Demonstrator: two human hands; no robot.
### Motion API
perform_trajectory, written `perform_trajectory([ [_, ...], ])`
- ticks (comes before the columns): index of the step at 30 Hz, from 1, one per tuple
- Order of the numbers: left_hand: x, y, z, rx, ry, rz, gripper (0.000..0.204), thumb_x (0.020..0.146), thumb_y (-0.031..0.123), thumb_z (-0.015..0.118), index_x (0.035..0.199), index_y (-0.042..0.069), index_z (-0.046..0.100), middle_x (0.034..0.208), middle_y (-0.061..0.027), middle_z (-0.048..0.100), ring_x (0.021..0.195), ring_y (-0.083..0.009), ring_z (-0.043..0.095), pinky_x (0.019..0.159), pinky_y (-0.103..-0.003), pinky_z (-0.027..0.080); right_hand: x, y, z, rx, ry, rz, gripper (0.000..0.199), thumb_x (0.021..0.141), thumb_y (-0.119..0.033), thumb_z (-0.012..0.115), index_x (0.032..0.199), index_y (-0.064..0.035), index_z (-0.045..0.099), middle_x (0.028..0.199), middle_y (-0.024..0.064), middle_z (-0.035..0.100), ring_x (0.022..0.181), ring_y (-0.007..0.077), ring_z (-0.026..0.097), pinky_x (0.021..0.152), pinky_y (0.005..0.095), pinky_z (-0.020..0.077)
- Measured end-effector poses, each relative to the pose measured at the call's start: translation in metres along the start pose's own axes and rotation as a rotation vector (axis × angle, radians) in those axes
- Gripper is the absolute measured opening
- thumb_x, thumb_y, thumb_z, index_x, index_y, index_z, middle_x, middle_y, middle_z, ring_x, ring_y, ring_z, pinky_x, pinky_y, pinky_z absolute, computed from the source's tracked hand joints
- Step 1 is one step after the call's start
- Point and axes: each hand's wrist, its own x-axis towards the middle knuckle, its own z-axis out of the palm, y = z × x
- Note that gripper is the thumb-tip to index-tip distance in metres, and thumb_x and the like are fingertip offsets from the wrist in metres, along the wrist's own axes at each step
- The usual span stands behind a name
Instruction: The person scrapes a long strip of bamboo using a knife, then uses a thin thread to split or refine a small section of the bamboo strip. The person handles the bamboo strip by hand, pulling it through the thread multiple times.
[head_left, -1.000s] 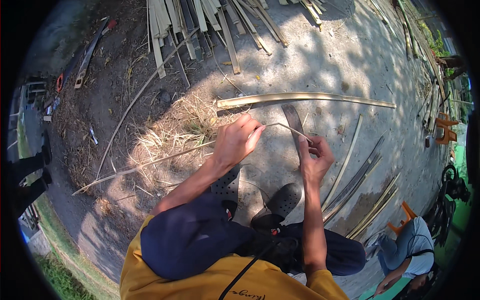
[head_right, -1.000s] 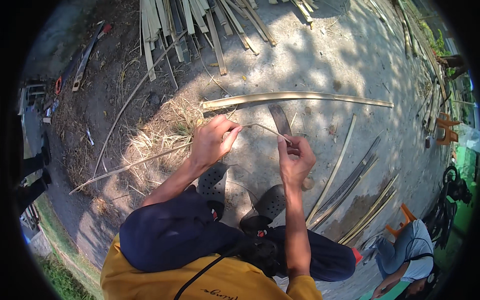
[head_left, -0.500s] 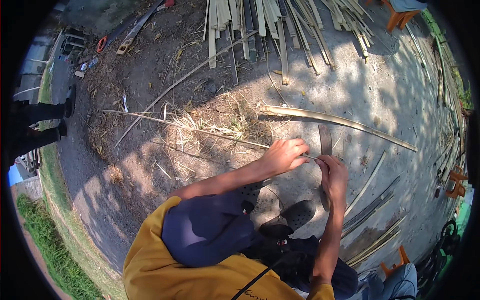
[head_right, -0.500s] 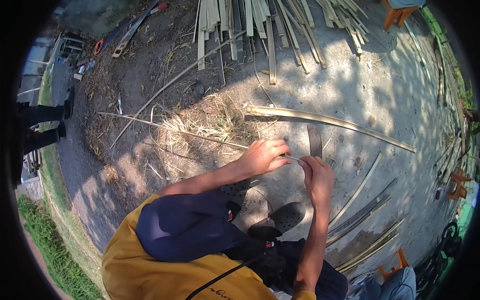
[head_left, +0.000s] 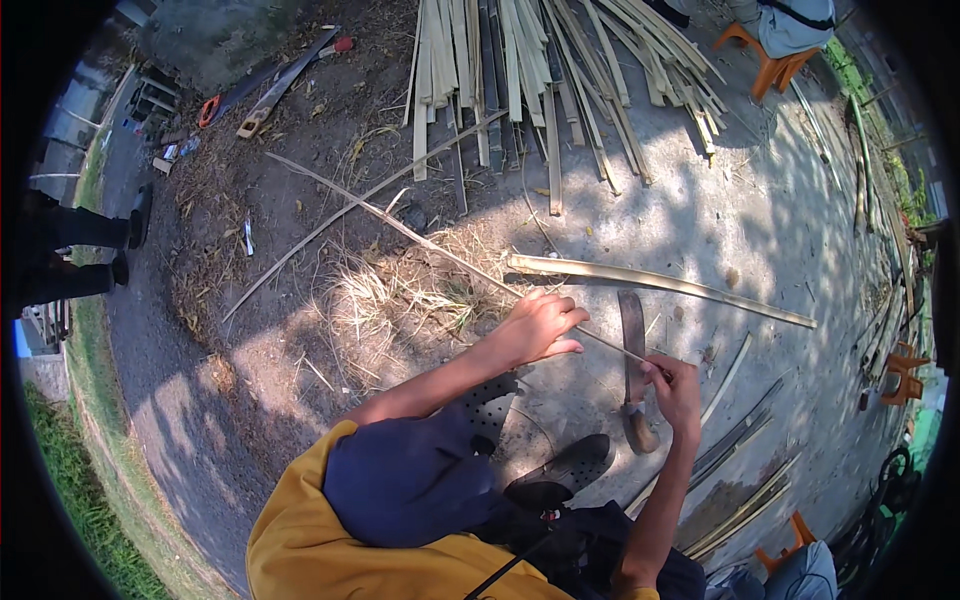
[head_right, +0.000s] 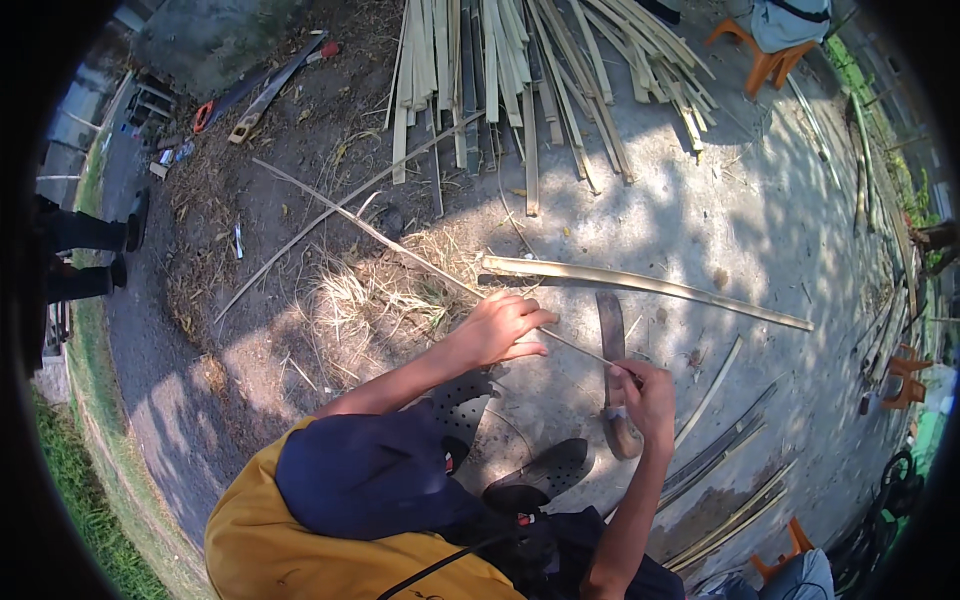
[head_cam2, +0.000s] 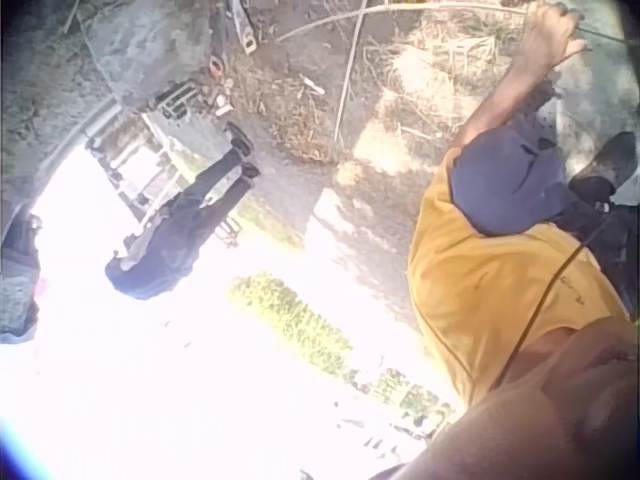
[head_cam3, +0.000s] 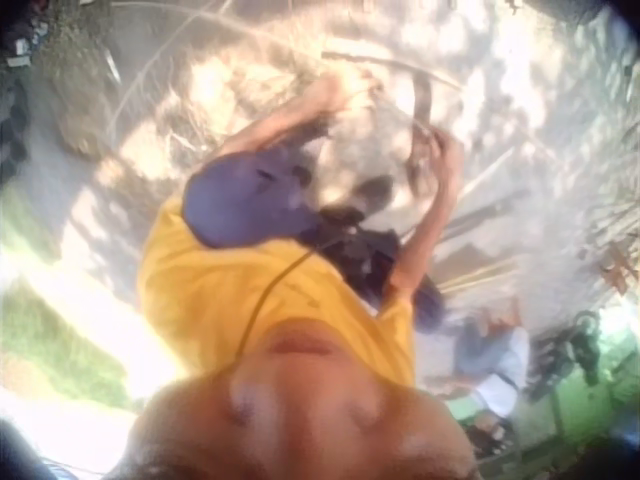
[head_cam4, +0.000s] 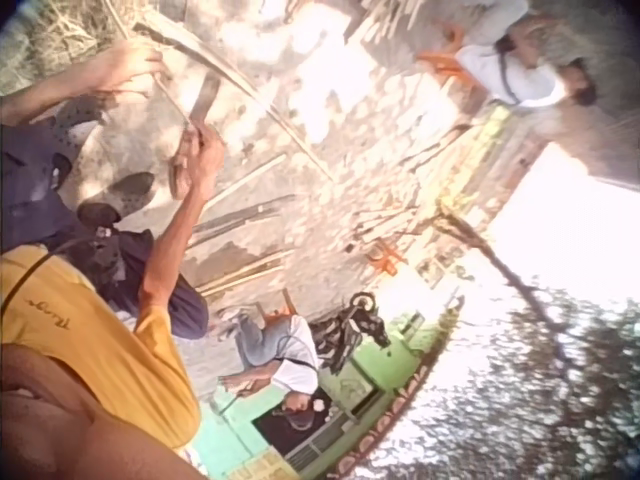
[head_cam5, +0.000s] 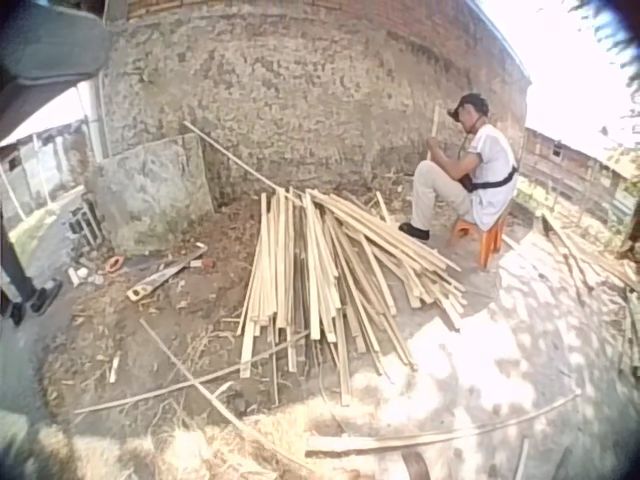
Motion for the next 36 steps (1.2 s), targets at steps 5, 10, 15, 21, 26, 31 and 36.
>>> perform_trajectory([
  [5, 0.007, -0.006, -0.013, -0.030, -0.153, -0.091, 0.032, 0.098, 0.041, 0.065, 0.110, 0.012, 0.069, 0.092, -0.0083, 0.069, 0.090, -0.0312, 0.069, 0.079, -0.045, 0.051, 0.003, 0.005, -0.015, 0.047, -0.047, 0.075, 0.017, 0.090, -0.007, 0.075, 0.105, 0.0010, 0.078, 0.084, 0.0143, 0.077, 0.073, 0.0169, 0.073, 0.069, 0.0316, 0.0560],
  [10, 0.005, 0.007, -0.022, -0.275, -0.175, -0.205, 0.029, 0.101, 0.038, 0.063, 0.103, 0.010, 0.068, 0.088, -0.0125, 0.069, 0.082, -0.0375, 0.067, 0.071, -0.049, 0.050, 0.003, 0.007, -0.018, 0.084, -0.015, 0.053, 0.018, 0.087, -0.007, 0.079, 0.105, -0.0007, 0.079, 0.088, 0.0149, 0.078, 0.080, 0.0170, 0.073, 0.073, 0.0317, 0.0567],
  [15, 0.003, 0.012, -0.015, -0.250, -0.188, -0.265, 0.026, 0.097, 0.033, 0.069, 0.100, 0.008, 0.072, 0.086, -0.0134, 0.072, 0.083, -0.0359, 0.070, 0.074, -0.048, 0.053, 0.006, -0.013, -0.009, -0.211, 0.003, -0.108, 0.034, 0.087, -0.036, 0.078, 0.110, -0.0111, 0.077, 0.110, 0.0084, 0.075, 0.112, 0.0303, 0.068, 0.120, 0.0540, 0.0263],
  [21, 0.006, 0.020, -0.014, -0.300, -0.133, -0.254, 0.024, 0.095, 0.031, 0.072, 0.100, 0.008, 0.078, 0.087, -0.0144, 0.075, 0.081, -0.0349, 0.072, 0.073, -0.045, 0.055, 0.024, -0.031, 0.003, -0.264, -0.074, -0.182, 0.030, 0.089, -0.036, 0.077, 0.101, -0.0093, 0.079, 0.098, 0.0122, 0.075, 0.096, 0.0314, 0.071, 0.096, 0.0456, 0.0485],
  [26, 0.006, 0.022, -0.014, -0.298, -0.129, -0.316, 0.025, 0.094, 0.030, 0.073, 0.097, 0.006, 0.080, 0.089, -0.0147, 0.077, 0.082, -0.0335, 0.074, 0.074, -0.042, 0.056, 0.022, -0.036, 0.004, -0.200, -0.050, -0.140, 0.028, 0.089, -0.037, 0.076, 0.090, -0.0085, 0.080, 0.079, 0.0139, 0.072, 0.072, 0.0331, 0.071, 0.065, 0.0418, 0.0534],
  [31, 0.012, 0.030, -0.020, -0.274, -0.074, -0.420, 0.027, 0.093, 0.035, 0.073, 0.097, 0.009, 0.081, 0.081, -0.0145, 0.074, 0.079, -0.0362, 0.072, 0.071, -0.046, 0.056, 0.018, -0.042, 0.019, -0.208, 0.102, 0.011, 0.026, 0.090, -0.037, 0.076, 0.091, -0.0118, 0.081, 0.068, 0.0128, 0.070, 0.063, 0.0328, 0.069, 0.062, 0.0427, 0.0517],
  [36, 0.018, 0.025, -0.028, -0.266, -0.117, -0.350, 0.025, 0.091, 0.030, 0.074, 0.096, 0.007, 0.080, 0.087, -0.0155, 0.075, 0.083, -0.0362, 0.072, 0.075, -0.045, 0.056, 0.021, -0.029, 0.018, -0.159, 0.050, 0.004, 0.030, 0.089, -0.040, 0.076, 0.095, -0.0118, 0.082, 0.072, 0.0124, 0.071, 0.064, 0.0322, 0.067, 0.063, 0.0412, 0.0512],
])
